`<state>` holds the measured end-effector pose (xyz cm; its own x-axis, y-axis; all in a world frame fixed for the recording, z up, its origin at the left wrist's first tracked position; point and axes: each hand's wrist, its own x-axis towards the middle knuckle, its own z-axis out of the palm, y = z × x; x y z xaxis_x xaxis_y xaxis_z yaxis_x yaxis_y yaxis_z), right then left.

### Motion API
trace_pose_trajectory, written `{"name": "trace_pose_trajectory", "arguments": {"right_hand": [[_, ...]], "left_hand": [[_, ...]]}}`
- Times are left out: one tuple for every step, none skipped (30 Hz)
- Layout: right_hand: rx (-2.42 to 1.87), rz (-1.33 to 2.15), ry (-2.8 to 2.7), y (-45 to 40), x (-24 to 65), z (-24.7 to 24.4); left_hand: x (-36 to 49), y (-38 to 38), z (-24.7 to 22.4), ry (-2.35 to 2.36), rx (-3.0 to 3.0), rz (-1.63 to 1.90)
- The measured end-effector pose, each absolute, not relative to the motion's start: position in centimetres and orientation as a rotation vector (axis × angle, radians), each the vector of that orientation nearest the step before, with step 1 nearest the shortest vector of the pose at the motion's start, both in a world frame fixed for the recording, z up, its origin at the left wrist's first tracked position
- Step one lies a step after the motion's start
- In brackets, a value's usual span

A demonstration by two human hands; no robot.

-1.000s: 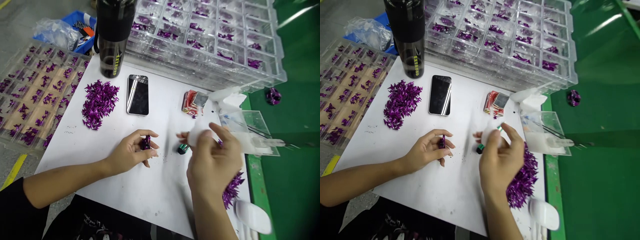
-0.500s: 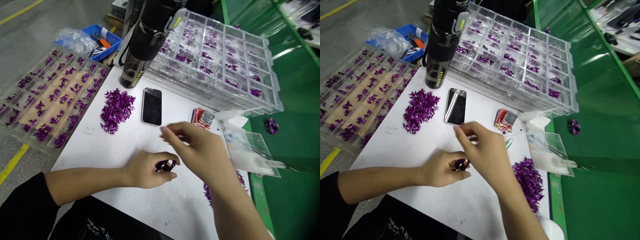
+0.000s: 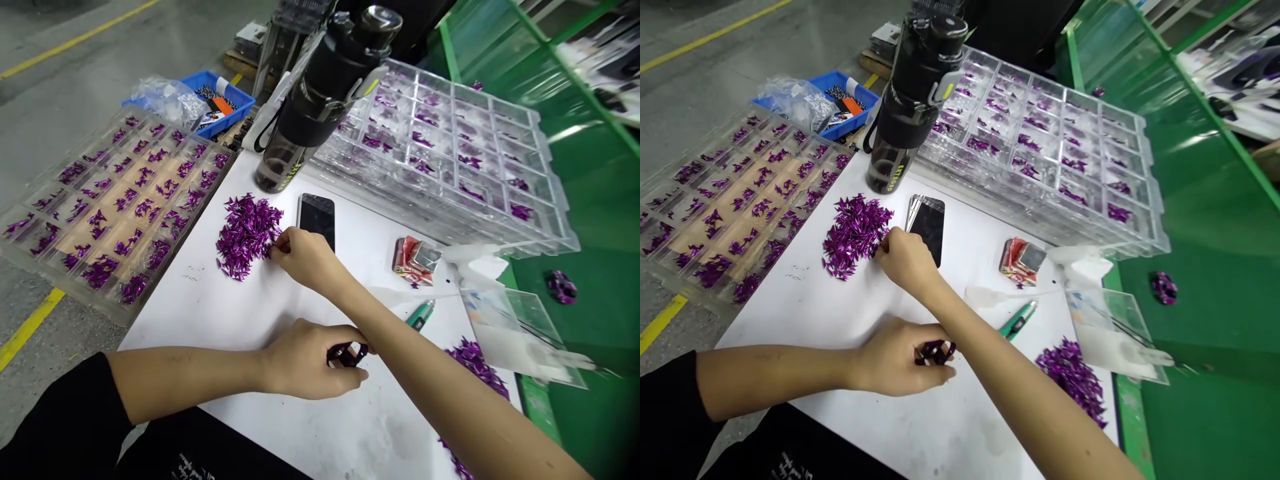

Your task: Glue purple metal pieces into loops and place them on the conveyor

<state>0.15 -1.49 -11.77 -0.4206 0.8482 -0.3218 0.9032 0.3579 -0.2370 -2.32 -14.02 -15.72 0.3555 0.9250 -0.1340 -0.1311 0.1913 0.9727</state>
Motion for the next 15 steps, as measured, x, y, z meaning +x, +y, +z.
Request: {"name": "trace_pose_trajectory", "arguments": {"right_hand": [[1.608,-0.572,2.473,-1.6,0.2,-11.8],[1.610,-0.570,2.477,-1.6,0.2,-11.8],[1.610,-0.571,2.481,-1.6,0.1,-11.9],[1.604,-0.574,2.482,-1.7,0.0,-11.9],[1.595,-0.578,2.485,-1.7,0.0,-11.9],[1.582,-0.583,2.490,-1.7,-0.2,-11.8],[1.567,-0.586,2.500,-1.8,-0.2,-11.7],[1.553,-0.586,2.515,-1.9,-0.3,-11.6],[1.542,-0.583,2.536,-2.1,-0.2,-11.3],[1.533,-0.579,2.559,-2.3,0.0,-10.9],[1.533,-0.570,2.577,-2.7,0.4,-10.5],[1.547,-0.560,2.601,-3.1,1.1,-9.9],[1.569,-0.557,2.648,-3.5,2.0,-9.4],[1.596,-0.560,2.724,-4.1,3.1,-8.8],[1.616,-0.570,2.827,-4.8,4.4,-8.4]], "left_hand": [[-2.3,-14.0,-15.7,0.907,1.116,0.900],[-2.3,-14.0,-15.7,0.907,1.119,0.896],[-2.3,-14.0,-15.7,0.908,1.126,0.895],[-2.3,-14.0,-15.6,0.911,1.135,0.900],[-2.3,-14.0,-15.5,0.918,1.148,0.909],[-2.3,-14.1,-15.5,0.927,1.164,0.918],[-2.4,-14.1,-15.4,0.933,1.177,0.923],[-2.4,-14.1,-15.4,0.936,1.185,0.926],[-2.4,-14.2,-15.4,0.934,1.190,0.923],[-2.4,-14.2,-15.4,0.929,1.191,0.917],[-2.4,-14.3,-15.5,0.924,1.189,0.909],[-2.4,-14.4,-15.5,0.925,1.184,0.907],[-2.4,-14.5,-15.5,0.925,1.173,0.904],[-2.4,-14.6,-15.5,0.926,1.150,0.904],[-2.4,-14.6,-15.5,0.923,1.112,0.907]]}}
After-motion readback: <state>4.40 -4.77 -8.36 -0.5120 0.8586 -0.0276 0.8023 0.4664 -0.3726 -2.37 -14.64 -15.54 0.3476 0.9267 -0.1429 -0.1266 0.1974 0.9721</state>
